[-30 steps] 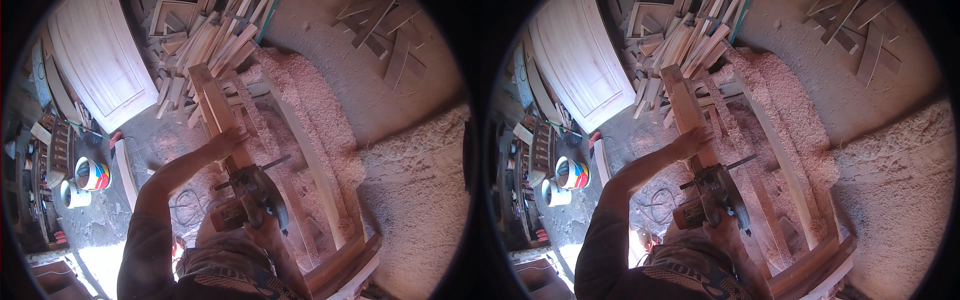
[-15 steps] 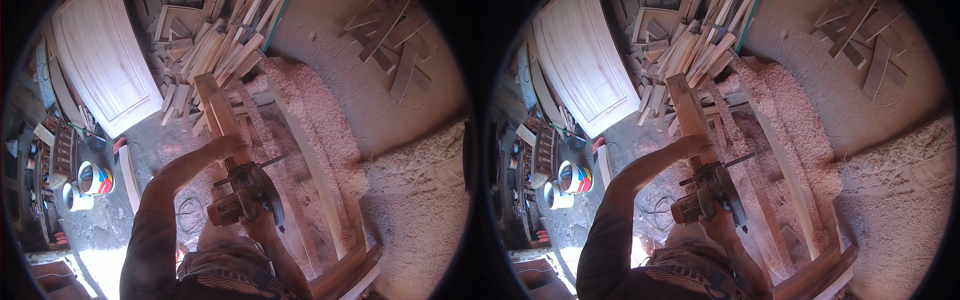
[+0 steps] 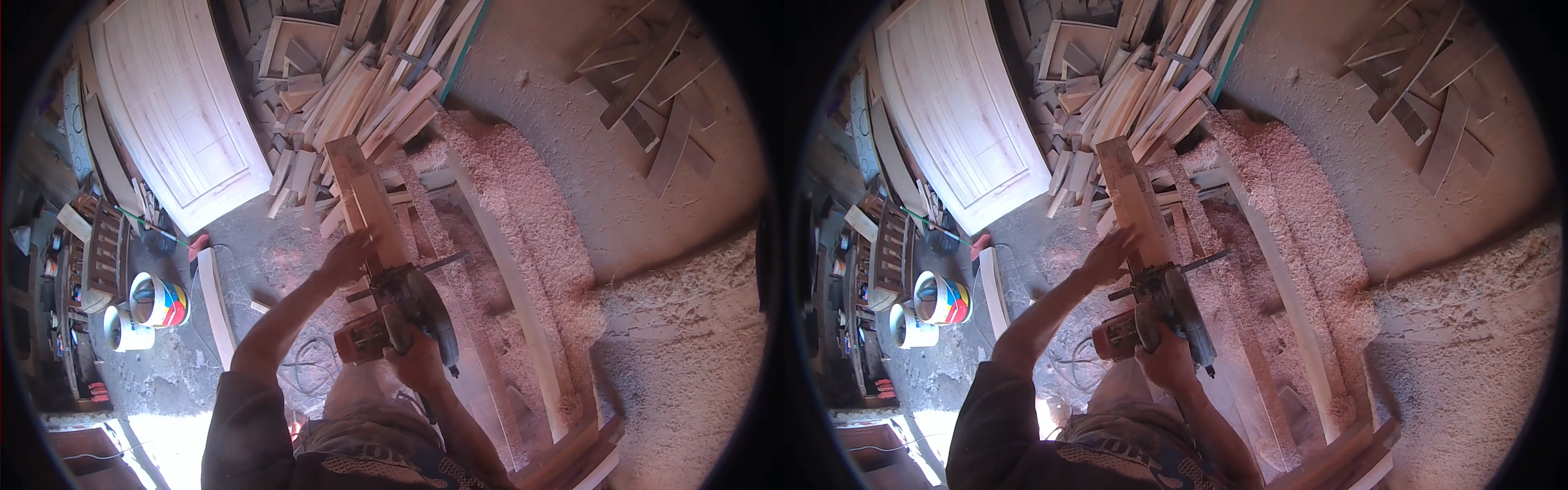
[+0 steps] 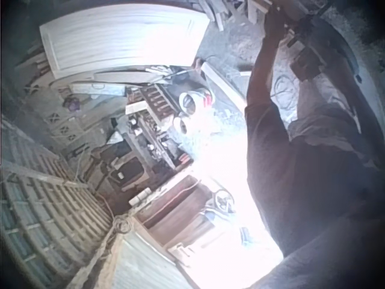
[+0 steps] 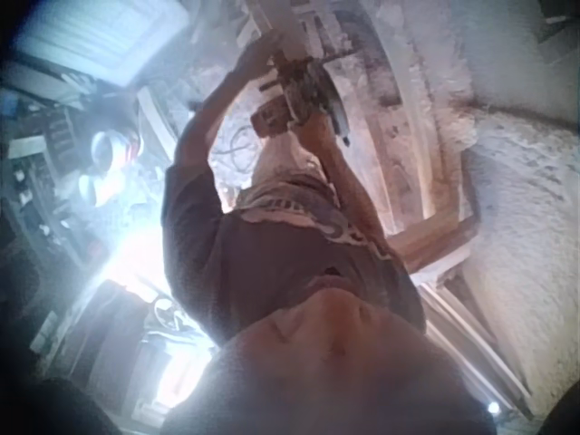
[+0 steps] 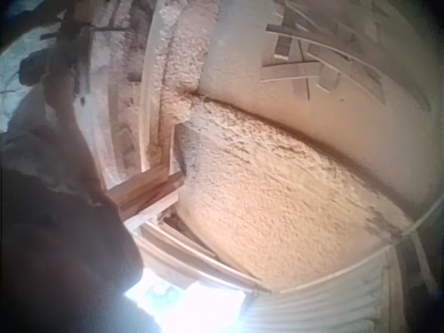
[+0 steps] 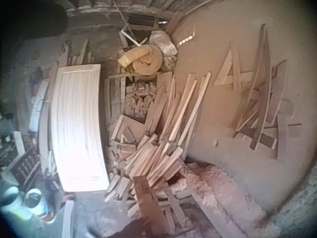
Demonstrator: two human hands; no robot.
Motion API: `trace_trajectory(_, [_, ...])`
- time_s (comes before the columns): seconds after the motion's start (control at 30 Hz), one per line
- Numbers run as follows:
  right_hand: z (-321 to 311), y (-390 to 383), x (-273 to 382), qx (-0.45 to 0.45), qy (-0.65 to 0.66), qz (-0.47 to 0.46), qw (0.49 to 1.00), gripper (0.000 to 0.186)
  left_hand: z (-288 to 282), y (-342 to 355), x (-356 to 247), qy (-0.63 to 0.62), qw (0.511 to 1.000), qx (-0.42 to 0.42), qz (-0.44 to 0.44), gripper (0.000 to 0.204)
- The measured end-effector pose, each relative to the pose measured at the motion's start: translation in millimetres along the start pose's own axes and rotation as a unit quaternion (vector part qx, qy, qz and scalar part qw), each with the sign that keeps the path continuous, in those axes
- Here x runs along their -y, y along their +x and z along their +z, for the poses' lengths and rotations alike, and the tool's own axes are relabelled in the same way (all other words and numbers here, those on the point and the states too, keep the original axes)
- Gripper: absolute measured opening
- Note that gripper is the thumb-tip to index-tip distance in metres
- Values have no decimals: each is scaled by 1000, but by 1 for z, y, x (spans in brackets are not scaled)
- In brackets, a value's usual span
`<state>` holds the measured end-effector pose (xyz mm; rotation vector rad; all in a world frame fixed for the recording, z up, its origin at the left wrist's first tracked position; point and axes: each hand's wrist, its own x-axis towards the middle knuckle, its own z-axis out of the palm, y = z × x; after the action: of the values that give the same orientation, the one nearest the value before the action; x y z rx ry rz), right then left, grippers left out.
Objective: The person uses a circular saw to cut through a piece of wood on a workbench, moves several wooden planks, and adjusts the position of a plank before cutting it with the saw.
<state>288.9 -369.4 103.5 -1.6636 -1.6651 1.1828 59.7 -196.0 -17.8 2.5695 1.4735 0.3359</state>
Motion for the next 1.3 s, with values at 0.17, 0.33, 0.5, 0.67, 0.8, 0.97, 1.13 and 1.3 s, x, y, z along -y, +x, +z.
trace_trajectory(0.17, [9, 24, 11, 12, 15, -17, 1000, 41, 8, -106, 0, -442, 786, -104, -420, 59])
trace_trajectory(0.33, [15, 45, 19, 0, 15, -15, 1000, 42, -25, -152, -103, -648, 629, -64, -425, 59])
trace_trajectory(0.5, [19, 67, 34, 6, 23, -27, 999, 42, -31, -125, -107, -655, 591, -169, -439, 46])
trace_trajectory(0.67, [28, 93, 40, 2, 19, -38, 999, 41, -22, -113, -82, -644, 597, -173, -447, 46])
trace_trajectory(0.8, [34, 114, 48, 9, 10, -23, 1000, 39, -21, -99, -66, -645, 590, -198, -444, 47])
trace_trajectory(0.97, [42, 136, 55, 10, 20, -24, 999, 37, -21, -87, -45, -642, 585, -214, -446, 51])
trace_trajectory(1.13, [50, 163, 57, 7, 17, -33, 999, 36, -26, -70, -28, -635, 576, -236, -457, 58])
trace_trajectory(1.3, [55, 188, 68, 8, 17, -19, 1000, 33, -25, -55, -8, -637, 563, -261, -456, 59])
